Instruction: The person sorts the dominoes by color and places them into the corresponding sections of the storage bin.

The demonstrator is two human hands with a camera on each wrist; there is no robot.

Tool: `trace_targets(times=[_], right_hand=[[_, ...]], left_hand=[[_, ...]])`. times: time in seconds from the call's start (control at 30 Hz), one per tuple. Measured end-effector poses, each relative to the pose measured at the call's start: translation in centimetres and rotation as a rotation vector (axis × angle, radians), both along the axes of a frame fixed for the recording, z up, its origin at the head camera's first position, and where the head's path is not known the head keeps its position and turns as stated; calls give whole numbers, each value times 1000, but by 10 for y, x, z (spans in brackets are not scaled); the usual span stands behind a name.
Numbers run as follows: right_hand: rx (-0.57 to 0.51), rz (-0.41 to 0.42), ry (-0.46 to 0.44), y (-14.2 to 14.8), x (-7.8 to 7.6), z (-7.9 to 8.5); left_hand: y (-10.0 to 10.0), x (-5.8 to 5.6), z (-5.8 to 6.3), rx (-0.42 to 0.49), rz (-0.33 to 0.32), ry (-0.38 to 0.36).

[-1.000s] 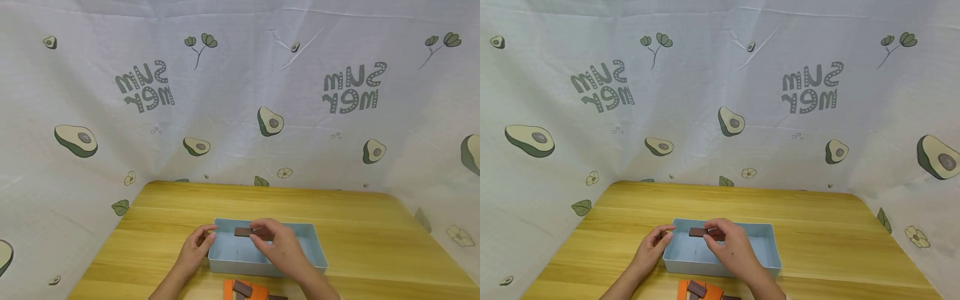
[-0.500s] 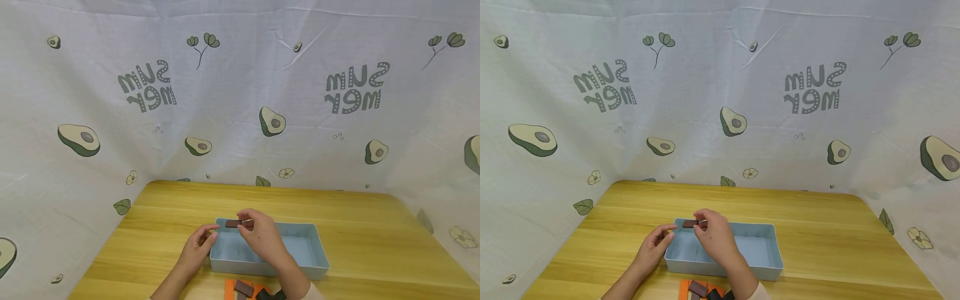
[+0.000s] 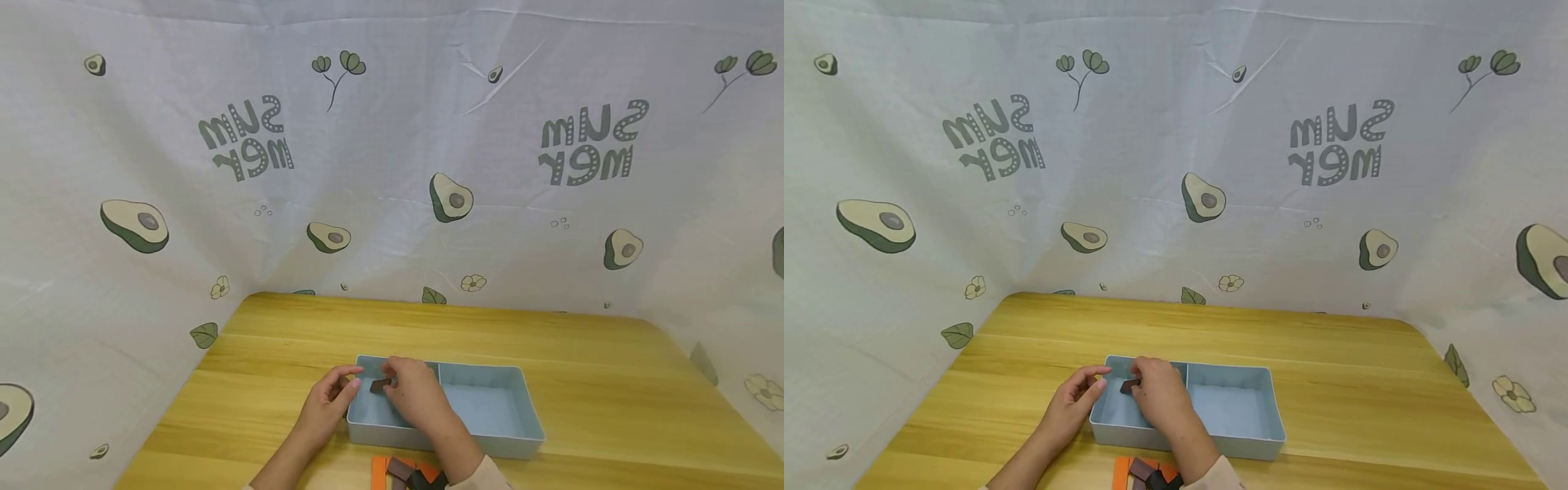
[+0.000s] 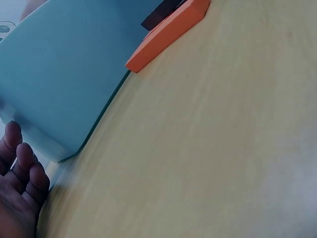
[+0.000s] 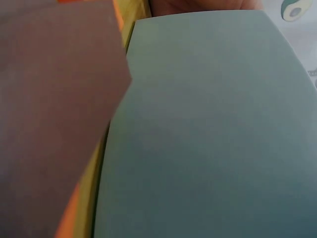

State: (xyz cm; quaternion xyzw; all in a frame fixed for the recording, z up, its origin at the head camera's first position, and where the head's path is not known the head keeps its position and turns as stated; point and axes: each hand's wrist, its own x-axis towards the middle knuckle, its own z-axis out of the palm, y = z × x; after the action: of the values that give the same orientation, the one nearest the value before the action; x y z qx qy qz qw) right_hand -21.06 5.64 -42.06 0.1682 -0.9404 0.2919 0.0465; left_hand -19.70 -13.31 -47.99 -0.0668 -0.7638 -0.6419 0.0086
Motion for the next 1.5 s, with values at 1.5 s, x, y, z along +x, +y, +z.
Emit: trace_targets(times=[1.5], right_hand=[[-322, 186, -252, 33, 14, 28]], left_hand=[[2, 2, 0, -13, 35, 19]])
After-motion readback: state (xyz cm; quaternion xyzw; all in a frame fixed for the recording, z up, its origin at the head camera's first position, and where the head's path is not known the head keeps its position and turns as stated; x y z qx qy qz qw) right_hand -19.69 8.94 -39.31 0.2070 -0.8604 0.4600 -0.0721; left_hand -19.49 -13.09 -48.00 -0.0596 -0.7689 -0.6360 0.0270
